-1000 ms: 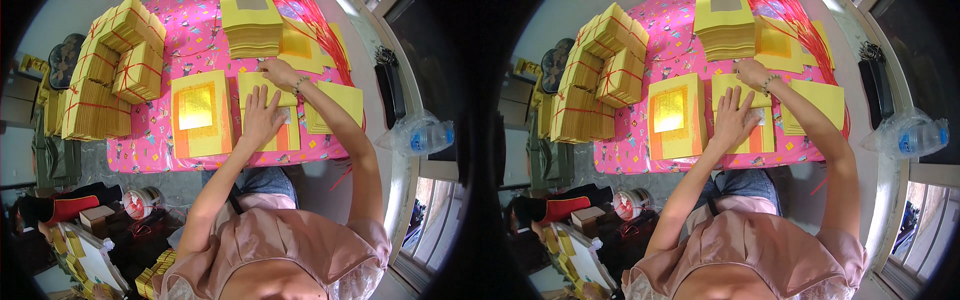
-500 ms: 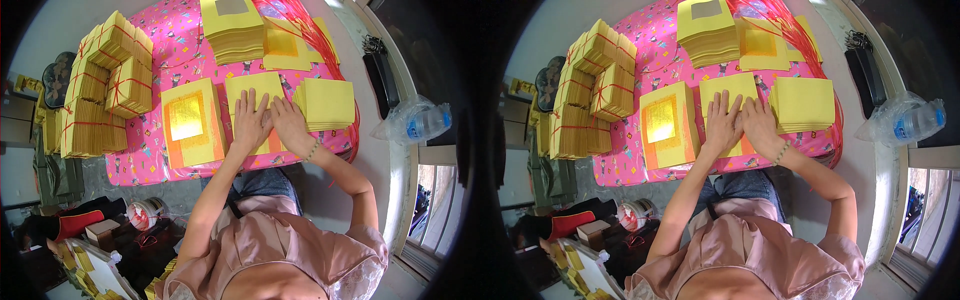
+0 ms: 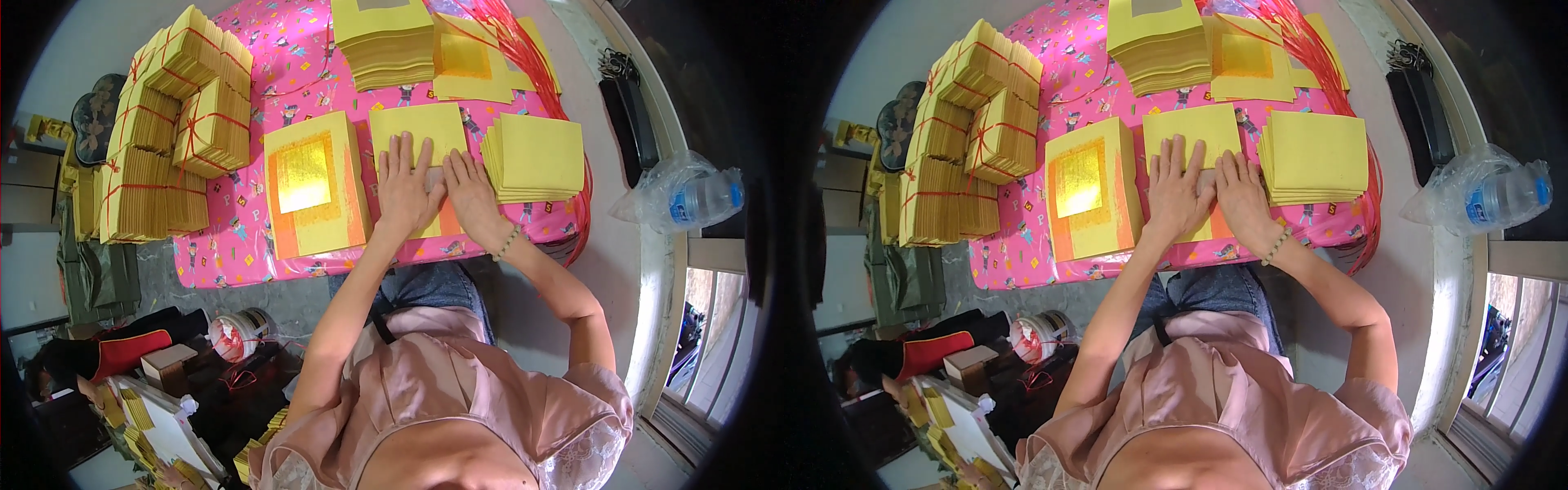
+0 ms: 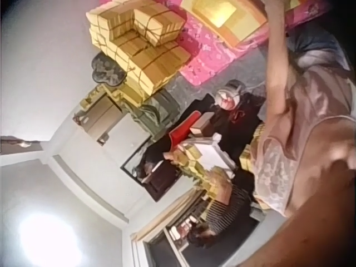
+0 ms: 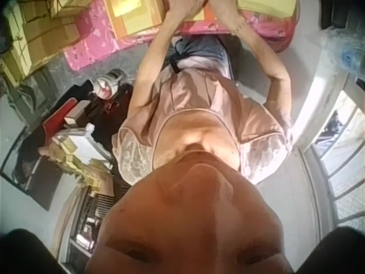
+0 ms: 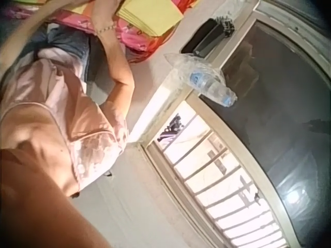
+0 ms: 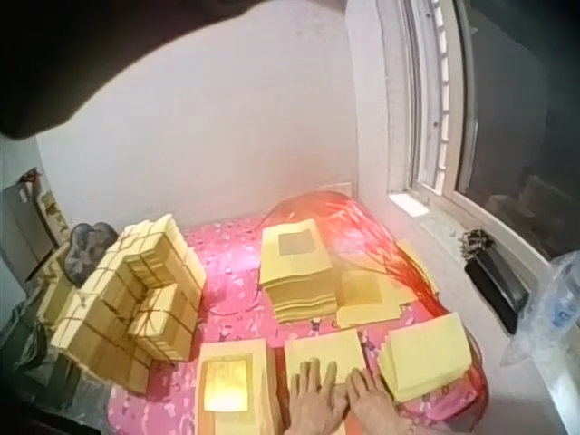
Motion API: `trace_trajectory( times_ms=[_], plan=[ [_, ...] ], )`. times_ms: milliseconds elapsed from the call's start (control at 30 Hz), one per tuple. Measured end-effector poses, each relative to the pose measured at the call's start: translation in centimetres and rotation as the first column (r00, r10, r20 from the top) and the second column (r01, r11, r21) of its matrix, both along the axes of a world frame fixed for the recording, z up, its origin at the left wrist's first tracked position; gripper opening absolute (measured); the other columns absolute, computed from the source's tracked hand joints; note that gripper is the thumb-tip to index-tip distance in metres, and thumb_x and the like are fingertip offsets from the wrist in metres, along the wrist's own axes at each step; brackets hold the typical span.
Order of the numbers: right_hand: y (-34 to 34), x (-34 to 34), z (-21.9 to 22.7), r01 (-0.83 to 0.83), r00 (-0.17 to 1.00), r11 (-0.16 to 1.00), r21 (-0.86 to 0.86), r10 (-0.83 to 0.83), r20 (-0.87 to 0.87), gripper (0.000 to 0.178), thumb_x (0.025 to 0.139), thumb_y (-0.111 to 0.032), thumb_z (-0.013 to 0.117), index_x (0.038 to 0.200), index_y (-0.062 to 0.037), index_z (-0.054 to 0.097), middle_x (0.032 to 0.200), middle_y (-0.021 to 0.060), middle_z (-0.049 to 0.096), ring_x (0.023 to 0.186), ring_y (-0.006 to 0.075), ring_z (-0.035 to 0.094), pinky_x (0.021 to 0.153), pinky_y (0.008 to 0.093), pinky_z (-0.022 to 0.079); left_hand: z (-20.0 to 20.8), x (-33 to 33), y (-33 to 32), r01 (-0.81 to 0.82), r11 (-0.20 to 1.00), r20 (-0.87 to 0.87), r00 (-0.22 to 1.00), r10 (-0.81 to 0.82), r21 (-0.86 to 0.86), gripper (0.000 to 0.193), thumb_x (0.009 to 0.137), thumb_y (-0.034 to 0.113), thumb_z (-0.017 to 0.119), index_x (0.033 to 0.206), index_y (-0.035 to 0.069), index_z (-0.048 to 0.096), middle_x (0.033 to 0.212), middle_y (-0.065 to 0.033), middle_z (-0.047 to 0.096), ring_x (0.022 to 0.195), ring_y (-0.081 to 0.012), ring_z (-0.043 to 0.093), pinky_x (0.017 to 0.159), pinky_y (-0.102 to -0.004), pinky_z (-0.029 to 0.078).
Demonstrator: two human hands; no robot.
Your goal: Folding and stacking square yellow papers on a table.
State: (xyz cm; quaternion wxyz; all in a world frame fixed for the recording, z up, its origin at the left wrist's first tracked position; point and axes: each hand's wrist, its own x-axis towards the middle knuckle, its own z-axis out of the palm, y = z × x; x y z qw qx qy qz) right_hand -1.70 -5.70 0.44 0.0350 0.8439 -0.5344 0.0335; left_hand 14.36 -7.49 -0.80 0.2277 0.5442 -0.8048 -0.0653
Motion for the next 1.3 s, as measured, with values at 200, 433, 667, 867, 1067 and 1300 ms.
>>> trace_trajectory(
  times_ms=[200,433,667,867,1067,1300],
  plan=[
    [0.2,0.1,-0.4,0.013,1.0,0.999,-0.034,-0.012,0.004,0.055,0.091,-0.01,0.05,0.142,0.0082,0.041,0.149,0.0262,0.039,0.139,0.04,0.04,0.116,0.0472,0.033,-0.1,0.6,0.7,-0.075,0.997,-0.004,0.997,0.075,0.031,0.073,0.09,0.043,0.056,0.153,0.01,0.037,0.158,-0.0299,0.022,0.148,-0.0475,0.016,0.12,-0.0564,0.015],
    [-0.5,0.3,-0.7,-0.006,1.0,0.991,-0.136,0.004,-0.019,0.05,0.088,-0.013,0.056,0.134,0.0064,0.05,0.137,0.0228,0.049,0.129,0.0379,0.049,0.107,0.0462,0.043,-0.6,1.1,0.3,-0.066,0.997,0.011,0.998,0.065,0.043,0.071,0.092,0.041,0.052,0.153,0.009,0.036,0.158,-0.031,0.021,0.147,-0.0495,0.016,0.119,-0.0578,0.015],
    [-2.6,1.4,1.6,0.023,1.0,0.984,-0.176,-0.024,-0.002,0.038,0.083,-0.014,0.062,0.118,0.0001,0.057,0.116,0.0152,0.059,0.116,0.0314,0.056,0.088,0.0381,0.049,0.6,1.2,-0.6,-0.083,0.972,-0.115,0.987,0.11,0.218,0.064,0.097,0.039,0.045,0.152,0.008,0.036,0.158,-0.0304,0.024,0.148,-0.048,0.018,0.119,-0.0562,0.017],
    [-4.0,2.0,-0.1,-0.14,0.99,0.916,-0.376,0.118,-0.082,0.024,0.082,-0.018,0.064,0.1,-0.0038,0.059,0.094,0.0099,0.059,0.096,0.0268,0.061,0.078,0.0358,0.051,1.4,1.6,-1.3,-0.105,0.961,-0.224,0.961,0.165,0.257,0.062,0.098,0.037,0.046,0.148,0.002,0.039,0.154,-0.0329,0.029,0.144,-0.0489,0.025,0.117,-0.0561,0.022],
    [-4.7,0.7,-0.3,-0.154,0.977,0.859,-0.488,0.206,0.056,0.021,0.079,-0.014,0.064,0.096,-0.0028,0.059,0.086,0.0078,0.061,0.085,0.0219,0.064,0.071,0.0305,0.053,2.6,1.9,-2.5,-0.204,0.968,-0.315,0.918,0.242,0.149,0.063,0.098,0.033,0.051,0.146,-0.005,0.038,0.149,-0.0403,0.029,0.14,-0.0518,0.03,0.116,-0.0542,0.026],
    [-4.2,0.6,3.0,-0.097,0.967,0.835,-0.542,0.208,0.146,0.03,0.078,-0.011,0.064,0.105,0.0004,0.06,0.093,0.0093,0.064,0.093,0.0218,0.066,0.078,0.0312,0.055,3.5,3.5,-5.2,-0.149,0.936,-0.659,0.675,0.331,0.318,0.072,0.097,0.03,0.057,0.153,-0.001,0.024,0.142,-0.0343,0.04,0.13,-0.043,0.044,0.109,-0.0487,0.036]
  ],
)
